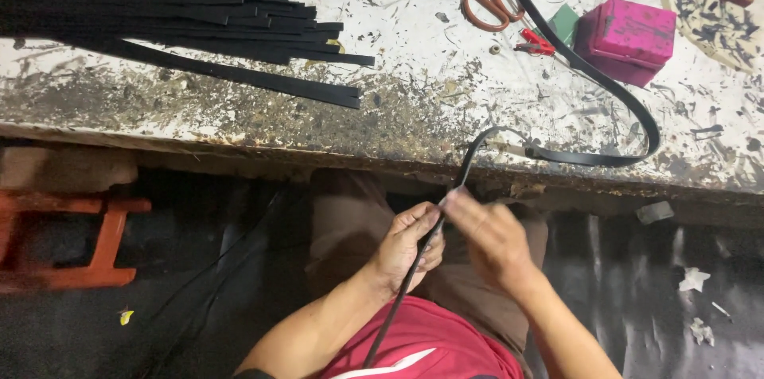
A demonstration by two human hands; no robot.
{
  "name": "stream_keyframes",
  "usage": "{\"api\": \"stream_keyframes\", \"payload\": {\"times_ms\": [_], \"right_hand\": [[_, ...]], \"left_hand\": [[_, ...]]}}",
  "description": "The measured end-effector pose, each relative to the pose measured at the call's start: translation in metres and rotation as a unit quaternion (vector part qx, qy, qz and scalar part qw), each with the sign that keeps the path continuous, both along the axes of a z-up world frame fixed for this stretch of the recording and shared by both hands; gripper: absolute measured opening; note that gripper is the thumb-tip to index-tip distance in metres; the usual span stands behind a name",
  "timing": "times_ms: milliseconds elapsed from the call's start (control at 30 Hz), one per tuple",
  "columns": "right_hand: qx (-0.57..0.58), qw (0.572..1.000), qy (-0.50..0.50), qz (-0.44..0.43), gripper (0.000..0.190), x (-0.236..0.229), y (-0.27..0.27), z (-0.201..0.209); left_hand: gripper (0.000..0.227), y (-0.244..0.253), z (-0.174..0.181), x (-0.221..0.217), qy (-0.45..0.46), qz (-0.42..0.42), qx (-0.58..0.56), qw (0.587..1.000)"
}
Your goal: The person smooths and rubs long black rubber strips by hand on a workbench, repeatedly running fingers along the length of each strip. The person picks up a new strip from a pile, smooths it, and places it back down, continuing this process throughout the clip.
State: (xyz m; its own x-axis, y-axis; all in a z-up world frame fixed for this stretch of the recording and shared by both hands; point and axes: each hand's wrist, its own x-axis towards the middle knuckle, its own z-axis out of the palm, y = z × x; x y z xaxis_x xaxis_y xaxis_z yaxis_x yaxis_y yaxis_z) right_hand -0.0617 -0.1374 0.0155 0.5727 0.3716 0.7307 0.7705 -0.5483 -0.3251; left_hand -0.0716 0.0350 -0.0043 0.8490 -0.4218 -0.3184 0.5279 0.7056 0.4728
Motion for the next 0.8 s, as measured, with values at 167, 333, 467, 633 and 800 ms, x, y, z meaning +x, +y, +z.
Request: {"api": "stream_keyframes", "payload": {"times_ms": [167, 333, 467, 633, 800], "right_hand": [[0.009, 0.999, 0.014, 0.051, 0.038, -0.017, 0.019, 0.016], [0.019, 0.999, 0.027, 0.001, 0.038, -0.001, 0.006, 0.023], [-0.027, 0.996, 0.040, 0.076, 0.047, -0.004, 0.007, 0.009], [0.089, 0.994, 0.064, -0.008, 0.035, 0.014, 0.011, 0.049], [0.171, 0.979, 0.109, 0.005, 0.028, 0.023, 0.025, 0.049]], "left_hand": [[0.024, -0.005, -0.035, 0.005, -0.006, 0.013, 0.000, 1.000], [0.027, -0.001, -0.007, -0.003, -0.001, 0.000, -0.013, 1.000], [0.024, 0.000, -0.007, 0.003, -0.001, 0.017, 0.008, 1.000], [0.027, -0.004, 0.007, 0.004, 0.014, -0.001, 0.003, 1.000], [0.027, -0.011, 0.012, 0.015, 0.007, 0.004, 0.002, 1.000]]}}
